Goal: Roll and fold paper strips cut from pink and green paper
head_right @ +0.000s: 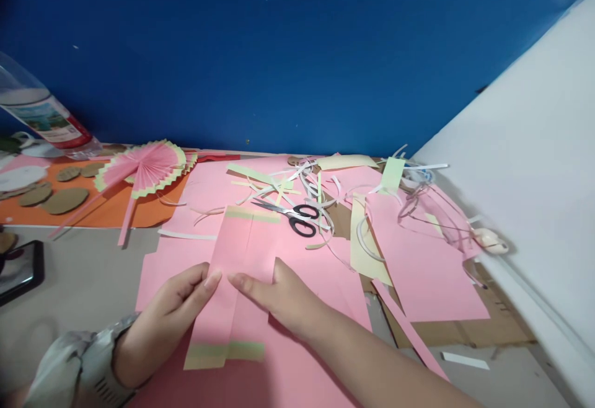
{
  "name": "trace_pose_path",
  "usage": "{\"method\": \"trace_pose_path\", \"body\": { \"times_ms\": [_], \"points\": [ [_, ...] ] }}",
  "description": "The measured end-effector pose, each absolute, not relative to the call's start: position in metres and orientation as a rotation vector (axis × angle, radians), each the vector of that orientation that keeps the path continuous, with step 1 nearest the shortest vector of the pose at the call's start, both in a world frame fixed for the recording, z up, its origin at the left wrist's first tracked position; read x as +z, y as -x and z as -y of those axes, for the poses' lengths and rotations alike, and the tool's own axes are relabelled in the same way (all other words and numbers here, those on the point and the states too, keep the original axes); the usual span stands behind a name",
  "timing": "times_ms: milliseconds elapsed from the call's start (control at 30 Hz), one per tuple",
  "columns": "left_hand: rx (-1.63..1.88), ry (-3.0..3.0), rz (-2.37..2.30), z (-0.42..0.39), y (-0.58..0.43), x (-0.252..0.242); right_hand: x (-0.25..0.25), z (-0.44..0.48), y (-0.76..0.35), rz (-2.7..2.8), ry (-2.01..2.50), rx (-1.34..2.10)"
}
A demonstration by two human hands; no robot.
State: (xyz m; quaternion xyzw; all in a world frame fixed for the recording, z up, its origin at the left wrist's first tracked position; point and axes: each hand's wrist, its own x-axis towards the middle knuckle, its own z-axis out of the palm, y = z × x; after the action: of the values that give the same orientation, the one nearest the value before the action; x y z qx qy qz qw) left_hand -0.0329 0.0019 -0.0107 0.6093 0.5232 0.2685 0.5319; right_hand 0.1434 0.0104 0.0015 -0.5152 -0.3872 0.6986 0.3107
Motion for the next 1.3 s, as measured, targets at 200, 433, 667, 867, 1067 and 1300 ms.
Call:
{"method": "trace_pose_path", "body": {
  "times_ms": [200,433,667,867,1067,1300],
  "points": [
    [0.495,-1.494,-1.192,-0.004,0.032,-0.010,-0.003,-0.011,-0.138,0.854,1.203,1.772],
    [0.361,-1.723,-1.215,-0.007,0.034,-0.011,0.009,-0.028,-0.151,0.921,1.244,1.631],
    [0.259,-1.708,-1.084,-0.007,0.034,-0.013,0.005,-0.043,-0.171,1.132,1.297,1.623],
    [0.725,-2.027,-1.284,0.012,0.031,-0.021,-0.001,-0.039,-0.170,1.554,1.504,1.060],
    [0.410,-2.611,-0.999,0.027,0.024,-0.027,-0.005,-0.031,-0.163,2.485,1.189,0.467],
    [0.134,-2.662,-1.057,0.034,0.022,-0.034,-0.009,-0.034,-0.161,2.720,1.357,0.590]
  ]
}}
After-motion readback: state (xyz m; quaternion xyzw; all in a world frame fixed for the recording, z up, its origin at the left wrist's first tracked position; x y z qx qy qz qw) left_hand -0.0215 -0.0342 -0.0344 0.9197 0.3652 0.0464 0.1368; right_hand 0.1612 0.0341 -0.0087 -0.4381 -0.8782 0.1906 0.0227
